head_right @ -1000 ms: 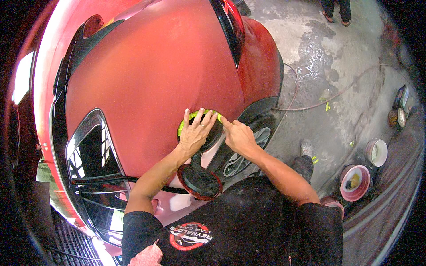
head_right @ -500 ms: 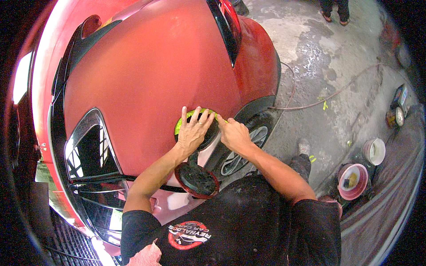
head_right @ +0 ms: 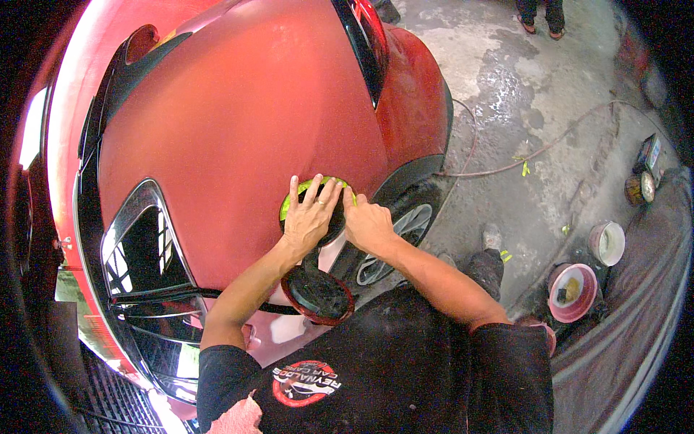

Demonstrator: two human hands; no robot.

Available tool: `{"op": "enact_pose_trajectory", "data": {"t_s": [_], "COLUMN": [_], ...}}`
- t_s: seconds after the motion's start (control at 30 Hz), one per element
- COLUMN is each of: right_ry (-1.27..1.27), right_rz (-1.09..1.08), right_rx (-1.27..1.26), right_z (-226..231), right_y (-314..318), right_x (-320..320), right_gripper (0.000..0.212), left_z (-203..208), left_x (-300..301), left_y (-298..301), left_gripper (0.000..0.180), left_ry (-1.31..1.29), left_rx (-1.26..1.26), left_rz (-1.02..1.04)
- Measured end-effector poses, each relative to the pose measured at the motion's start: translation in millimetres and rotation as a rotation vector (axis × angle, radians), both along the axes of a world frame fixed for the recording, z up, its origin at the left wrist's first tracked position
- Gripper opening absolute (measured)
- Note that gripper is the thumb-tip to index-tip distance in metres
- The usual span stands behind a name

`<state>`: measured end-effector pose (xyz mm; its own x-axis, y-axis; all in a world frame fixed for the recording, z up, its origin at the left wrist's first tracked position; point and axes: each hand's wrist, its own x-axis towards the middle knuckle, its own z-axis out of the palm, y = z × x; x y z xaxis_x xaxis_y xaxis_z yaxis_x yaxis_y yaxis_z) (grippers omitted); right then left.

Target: The person arranges newspapers on a covered surface, then moves to a red car to apply green masking tape around the fuel filler cap. The person carefully smooths the tape onto the car's bodywork to create a sealed border around the cap.

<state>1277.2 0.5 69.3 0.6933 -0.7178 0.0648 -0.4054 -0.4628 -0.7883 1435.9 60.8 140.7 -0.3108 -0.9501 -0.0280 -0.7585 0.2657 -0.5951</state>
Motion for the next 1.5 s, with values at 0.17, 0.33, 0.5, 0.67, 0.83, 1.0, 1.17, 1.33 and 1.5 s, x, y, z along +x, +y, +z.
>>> {"op": "enact_pose_trajectory", "data": {"t_s": [0.17, 0.33, 0.5, 0.67, 0.83, 1.0, 1.17, 1.33, 1.5], "right_ry": [0.033, 0.017, -0.267, -0.403, -0.327, -0.201, -0.212, -0.202, -0.034], "right_rz": [0.033, 0.102, -0.064, -0.128, -0.142, -0.151, -0.172, -0.148, 0.003], "right_rx": [0.06, 0.144, 0.161, 0.157, 0.122, 0.067, -0.047, 0.01, -0.018], "right_z": [5.2, 3.3, -22.2, -21.3, -19.6, -10.3, -17.2, -19.6, -23.5], "right_y": [-5.5, -10.5, -8.0, -5.2, -6.1, -6.7, -5.1, -12.5, -6.7], "right_x": [-12.1, -16.1, -15.2, -15.8, -14.3, -21.6, -15.9, -27.2, -31.9], "right_gripper": [0.066, 0.07, 0.064, 0.05, 0.033, 0.03, 0.031, 0.033, 0.041], "left_z": [9.0, 4.8, 7.1, 7.3, 8.9, -1.2, 3.6, 3.2, 1.1], "left_x": [7.3, 7.7, 2.8, -1.0, 2.9, -2.0, -4.4, -2.3, -0.4], "left_y": [-7.0, -5.6, -8.7, -8.8, -8.7, -2.6, -4.4, -6.1, -6.2], "left_gripper": [0.052, 0.05, 0.052, 0.046, 0.044, 0.046, 0.048, 0.049, 0.051], "left_ry": [0.046, 0.085, 0.076, 0.165, 0.142, 0.093, 0.047, -0.015, -0.039], "left_rx": [0.042, 0.051, 0.047, 0.018, 0.036, 0.026, 0.09, 0.091, 0.12], "left_rz": [-0.045, -0.056, -0.057, -0.088, -0.082, -0.055, -0.019, -0.024, 0.005]}}
